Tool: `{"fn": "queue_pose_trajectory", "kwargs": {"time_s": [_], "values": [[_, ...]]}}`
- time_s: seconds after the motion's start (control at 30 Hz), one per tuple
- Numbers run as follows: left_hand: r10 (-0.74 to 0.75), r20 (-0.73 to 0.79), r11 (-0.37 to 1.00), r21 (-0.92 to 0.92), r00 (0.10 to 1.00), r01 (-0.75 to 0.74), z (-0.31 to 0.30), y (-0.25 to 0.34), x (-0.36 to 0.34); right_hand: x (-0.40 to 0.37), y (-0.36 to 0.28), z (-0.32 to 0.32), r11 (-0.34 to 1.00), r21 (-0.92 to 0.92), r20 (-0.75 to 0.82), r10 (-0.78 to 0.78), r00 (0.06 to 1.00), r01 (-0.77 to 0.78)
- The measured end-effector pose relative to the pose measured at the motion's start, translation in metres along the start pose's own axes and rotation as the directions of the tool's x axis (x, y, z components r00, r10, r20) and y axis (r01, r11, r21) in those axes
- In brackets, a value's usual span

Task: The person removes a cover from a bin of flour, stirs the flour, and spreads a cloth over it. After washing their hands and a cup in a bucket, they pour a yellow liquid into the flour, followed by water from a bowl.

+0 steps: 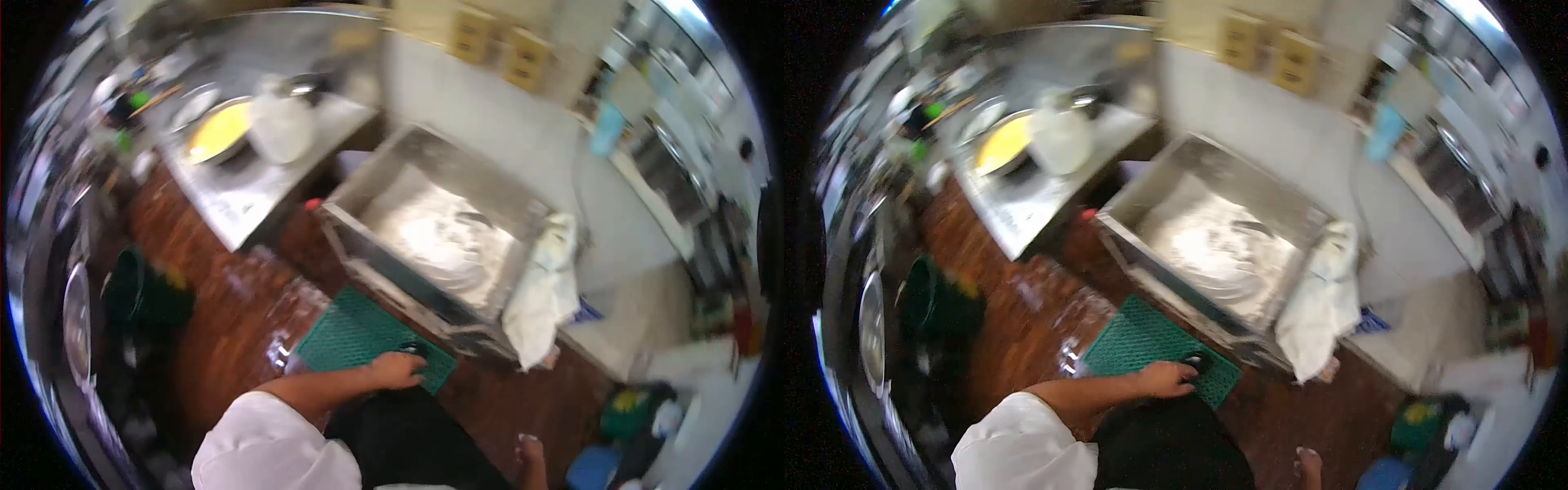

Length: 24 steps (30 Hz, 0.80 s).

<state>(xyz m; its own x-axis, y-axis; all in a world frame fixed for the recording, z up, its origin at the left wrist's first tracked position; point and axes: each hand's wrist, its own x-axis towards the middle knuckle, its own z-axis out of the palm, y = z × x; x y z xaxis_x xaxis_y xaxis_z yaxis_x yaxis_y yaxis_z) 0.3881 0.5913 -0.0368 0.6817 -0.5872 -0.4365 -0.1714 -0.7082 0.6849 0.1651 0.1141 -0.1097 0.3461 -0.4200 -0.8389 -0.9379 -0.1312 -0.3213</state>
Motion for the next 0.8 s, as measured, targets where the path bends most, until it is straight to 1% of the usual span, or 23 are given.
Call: {"fn": "queue_pose_trajectory", "kwargs": {"time_s": [0.03,0.07,0.1,0.13,0.17,0.2,0.23,0.27,0.3,0.33,0.37,0.4,0.43,0.47,0.5,0.57,0.6,0.63,0.67,0.7,0.73,0.77,0.8], "values": [[-0.176,-0.059,0.983,0.035,0.983,0.178,0.004,-0.026,-0.028,0.007,-0.006,0.0,0.998,0.032,-0.036,0.059,0.998,-0.058],[-0.252,-0.109,0.967,0.012,0.962,0.255,0.006,-0.045,-0.061,0.012,-0.01,0.004,0.99,0.066,-0.069,0.128,0.989,-0.123],[-0.44,-0.265,0.898,-0.153,0.858,0.413,0.008,-0.06,-0.095,0.01,-0.015,0.013,0.995,0.006,-0.017,0.099,0.995,-0.098],[-0.601,-0.38,0.798,-0.328,0.703,0.505,0.012,-0.075,-0.125,0.001,-0.023,0.023,0.995,0.056,-0.059,0.084,0.995,-0.081],[-0.635,-0.403,0.772,-0.355,0.659,0.527,0.019,-0.092,-0.155,-0.007,-0.035,0.033,0.992,0.113,-0.107,0.067,0.992,-0.055],[-0.726,-0.413,0.687,-0.477,0.55,0.548,0.034,-0.11,-0.184,-0.02,-0.047,0.041,0.997,0.074,-0.083,0.027,0.996,-0.021],[-0.803,-0.404,0.595,-0.601,0.439,0.535,0.05,-0.126,-0.206,-0.033,-0.061,0.048,0.997,-0.008,0.044,0.078,0.996,-0.078],[-0.818,-0.417,0.574,-0.637,0.397,0.514,0.067,-0.138,-0.228,-0.038,-0.079,0.054,0.987,-0.1,0.158,0.138,0.978,-0.124],[-0.832,-0.385,0.553,-0.643,0.401,0.53,0.081,-0.147,-0.252,-0.025,-0.097,0.067,0.987,-0.139,0.168,0.105,0.98,-0.081],[-0.843,-0.351,0.533,-0.644,0.407,0.549,0.096,-0.157,-0.27,-0.011,-0.114,0.094,0.973,-0.23,0.163,0.031,0.986,0.008],[-0.854,-0.357,0.516,-0.665,0.378,0.54,0.104,-0.152,-0.286,0.009,-0.124,0.12,0.946,-0.312,0.164,-0.037,0.986,0.088],[-0.856,-0.362,0.5,-0.762,0.37,0.412,0.113,-0.147,-0.3,0.005,-0.149,0.139,0.945,-0.315,0.186,-0.031,0.982,0.089],[-0.853,-0.37,0.479,-0.834,0.368,0.273,0.117,-0.144,-0.312,-0.004,-0.165,0.159,0.905,-0.399,0.165,-0.086,0.983,0.146],[-0.848,-0.366,0.436,-0.893,0.383,0.113,0.121,-0.152,-0.321,-0.028,-0.188,0.181,0.886,-0.414,0.16,-0.153,0.975,0.207],[-0.848,-0.377,0.439,-0.894,0.374,0.095,0.106,-0.146,-0.338,-0.045,-0.205,0.202,0.863,-0.428,0.155,-0.222,0.963,0.268],[-0.821,-0.361,0.277,-0.929,0.443,-0.245,0.077,-0.125,-0.376,-0.055,-0.242,0.246,0.763,-0.535,0.247,-0.27,0.931,0.363],[-0.787,-0.409,0.243,-0.894,0.462,-0.377,0.065,-0.123,-0.398,-0.059,-0.257,0.267,0.686,-0.583,0.279,-0.333,0.901,0.434],[-0.712,-0.505,0.232,-0.825,0.489,-0.515,0.05,-0.115,-0.43,-0.084,-0.271,0.292,0.684,-0.54,0.312,-0.379,0.871,0.491],[-0.628,-0.599,0.205,-0.743,0.496,-0.637,0.033,-0.104,-0.468,-0.097,-0.282,0.316,0.635,-0.584,0.318,-0.396,0.862,0.507],[-0.513,-0.701,0.223,-0.667,0.496,-0.711,0.02,-0.091,-0.51,-0.106,-0.291,0.34,0.588,-0.622,0.323,-0.409,0.854,0.517],[-0.406,-0.798,0.442,-0.597,0.445,-0.669,0.008,-0.078,-0.552,-0.109,-0.299,0.368,0.515,-0.677,0.33,-0.427,0.842,0.526],[-0.125,-0.961,0.654,-0.267,0.247,-0.708,-0.014,-0.057,-0.589,-0.117,-0.305,0.398,0.479,-0.683,0.371,-0.423,0.827,0.551],[-0.16,-0.986,0.661,-0.072,-0.046,-0.747,-0.008,-0.033,-0.612,-0.134,-0.311,0.427,0.445,-0.692,0.406,-0.413,0.816,0.569]]}}
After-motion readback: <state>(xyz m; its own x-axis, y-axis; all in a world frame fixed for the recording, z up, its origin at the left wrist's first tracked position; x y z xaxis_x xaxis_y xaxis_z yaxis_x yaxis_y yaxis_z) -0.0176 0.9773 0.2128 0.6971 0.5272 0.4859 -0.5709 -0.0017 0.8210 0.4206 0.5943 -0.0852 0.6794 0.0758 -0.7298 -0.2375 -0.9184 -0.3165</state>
